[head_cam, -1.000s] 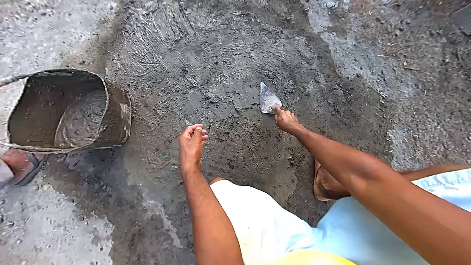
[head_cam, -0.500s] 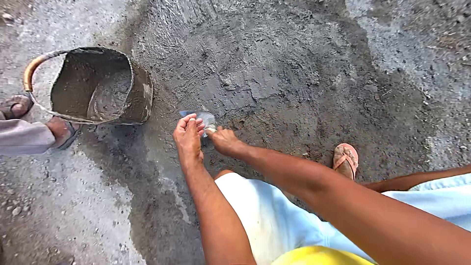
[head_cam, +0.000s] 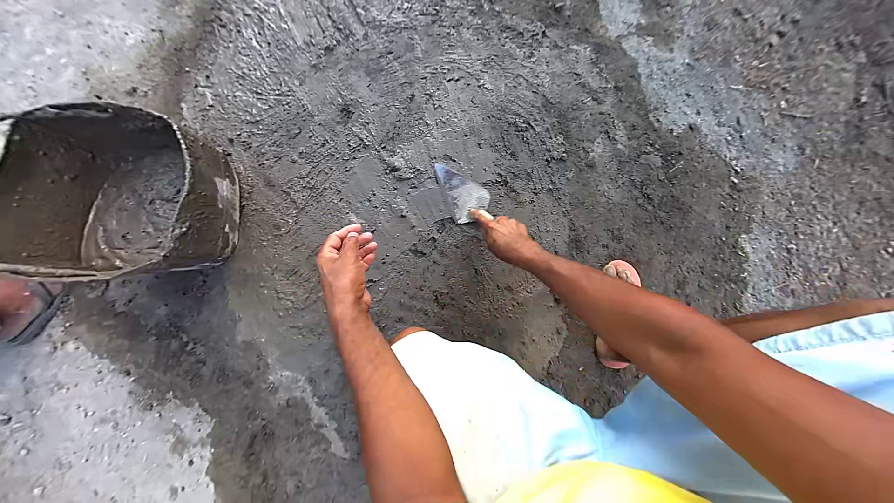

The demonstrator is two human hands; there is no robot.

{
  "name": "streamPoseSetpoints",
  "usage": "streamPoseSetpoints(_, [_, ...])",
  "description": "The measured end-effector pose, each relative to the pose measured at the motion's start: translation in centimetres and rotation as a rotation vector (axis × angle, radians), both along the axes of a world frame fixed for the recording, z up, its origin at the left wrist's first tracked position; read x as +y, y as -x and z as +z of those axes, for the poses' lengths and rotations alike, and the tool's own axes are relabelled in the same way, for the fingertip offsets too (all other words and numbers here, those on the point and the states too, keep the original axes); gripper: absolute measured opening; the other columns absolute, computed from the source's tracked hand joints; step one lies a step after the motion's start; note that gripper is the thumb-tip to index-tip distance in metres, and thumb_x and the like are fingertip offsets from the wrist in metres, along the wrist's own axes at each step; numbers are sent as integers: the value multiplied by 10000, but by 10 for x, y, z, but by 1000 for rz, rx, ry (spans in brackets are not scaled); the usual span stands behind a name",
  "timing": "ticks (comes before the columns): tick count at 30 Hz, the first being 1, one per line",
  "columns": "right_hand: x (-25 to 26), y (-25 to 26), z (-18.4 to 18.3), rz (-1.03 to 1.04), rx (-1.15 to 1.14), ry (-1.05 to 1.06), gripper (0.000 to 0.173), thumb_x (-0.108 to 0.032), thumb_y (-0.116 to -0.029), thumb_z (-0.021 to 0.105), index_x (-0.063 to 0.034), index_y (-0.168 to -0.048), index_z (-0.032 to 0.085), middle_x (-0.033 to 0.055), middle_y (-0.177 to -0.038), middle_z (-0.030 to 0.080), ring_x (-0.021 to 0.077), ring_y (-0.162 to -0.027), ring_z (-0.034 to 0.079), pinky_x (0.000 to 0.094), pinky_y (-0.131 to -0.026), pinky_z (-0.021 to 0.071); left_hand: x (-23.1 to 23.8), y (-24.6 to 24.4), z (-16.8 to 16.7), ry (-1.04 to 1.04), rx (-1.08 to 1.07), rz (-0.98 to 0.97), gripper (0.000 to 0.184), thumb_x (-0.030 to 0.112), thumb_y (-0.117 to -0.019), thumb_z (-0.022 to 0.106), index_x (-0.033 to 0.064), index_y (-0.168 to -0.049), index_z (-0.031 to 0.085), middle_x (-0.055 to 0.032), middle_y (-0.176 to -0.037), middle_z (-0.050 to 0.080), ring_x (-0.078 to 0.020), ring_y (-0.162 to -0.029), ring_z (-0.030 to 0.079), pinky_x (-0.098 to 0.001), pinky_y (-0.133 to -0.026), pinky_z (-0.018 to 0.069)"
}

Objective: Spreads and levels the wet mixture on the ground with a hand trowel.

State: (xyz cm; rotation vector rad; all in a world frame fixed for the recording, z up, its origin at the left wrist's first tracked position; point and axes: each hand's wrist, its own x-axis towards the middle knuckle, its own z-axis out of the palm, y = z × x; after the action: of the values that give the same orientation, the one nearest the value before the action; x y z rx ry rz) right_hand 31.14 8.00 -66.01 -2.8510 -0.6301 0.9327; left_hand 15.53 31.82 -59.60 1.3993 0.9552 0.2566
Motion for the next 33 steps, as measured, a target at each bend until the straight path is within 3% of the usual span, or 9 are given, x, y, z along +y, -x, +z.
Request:
streamPoseSetpoints(4, [-81, -33, -10, -158, -48, 52, 579, -245, -1076, 398, -383, -1627, 287, 284, -1124, 697, 514, -1014, 676, 700, -804, 525, -7, -8, -5, 27, -15, -36, 276, 238, -1104, 481, 84, -1293, 611, -94, -1115, 717, -180, -936, 717, -350, -820, 591])
streamPoseSetpoints(8, [-148, -44, -13, -257, -56, 100, 560, -262, -1089, 382, -349, -1633, 280, 293, -1123, 701, 524, -1022, 674, 701, -817, 520, -11, -11, -3, 31, -22, -72, 274, 231, -1107, 478, 86, -1299, 610, -97, -1120, 719, -179, -934, 719, -346, -813, 591])
streamPoseSetpoints(13, [-177, -30, -7, -352, -123, 20, 511, -298, -1085, 391, -318, -1594, 366, 279, -1105, 709, 518, -1008, 679, 693, -814, 520, -7, -3, 5, 43, -61, -23, 267, 223, -1109, 470, 77, -1281, 615, -95, -1106, 718, -172, -919, 717, -339, -804, 590])
streamPoseSetpoints(15, [-151, -14, -4, -345, -167, -71, 500, -311, -1083, 418, -293, -1582, 398, 278, -1038, 713, 514, -935, 685, 695, -762, 519, -5, 5, 10, 34, -86, 17, 268, 227, -1108, 472, 84, -1286, 613, -90, -1110, 716, -172, -928, 717, -339, -813, 591])
streamPoseSetpoints(18, [-82, 20, 6, -156, -137, -133, 503, -331, -1073, 456, -343, -1575, 421, 244, -1000, 726, 480, -884, 697, 685, -739, 529, -3, 17, 17, 35, -111, 74, 272, 239, -1109, 469, 106, -1304, 603, -81, -1109, 727, -175, -933, 725, -337, -817, 594])
streamPoseSetpoints(21, [4, 66, 18, 117, -31, -181, 540, -279, -1046, 520, -369, -1571, 429, 240, -1134, 690, 459, -917, 688, 659, -762, 542, 5, 16, 20, 51, -146, 181, 237, 183, -1103, 470, 67, -1259, 605, -70, -1049, 718, -165, -898, 719, -331, -808, 601])
streamPoseSetpoints(26, [130, 132, 19, 415, 138, -284, 380, -133, -1028, 558, -179, -1401, 611, 289, -1255, 611, 459, -960, 678, 614, -757, 562, -2, 31, 28, 45, -193, 234, 240, 202, -1091, 489, 104, -1289, 583, -57, -1070, 713, -150, -908, 718, -316, -814, 600])
streamPoseSetpoints(30, [162, 106, 5, 451, 62, -317, 336, -103, -1035, 528, -39, -1356, 604, 334, -1233, 606, 498, -1024, 666, 621, -793, 567, -4, 39, 36, 42, -204, 263, 235, 191, -1097, 474, 95, -1280, 583, -56, -1062, 713, -151, -906, 717, -310, -826, 596])
streamPoseSetpoints(33, [153, 49, 2, 402, -35, -272, 389, -120, -1036, 514, -53, -1415, 571, 319, -1219, 632, 498, -1081, 656, 634, -829, 552, -4, 40, 39, 49, -214, 274, 235, 185, -1095, 476, 94, -1283, 585, -56, -1069, 717, -151, -923, 721, -312, -838, 599])
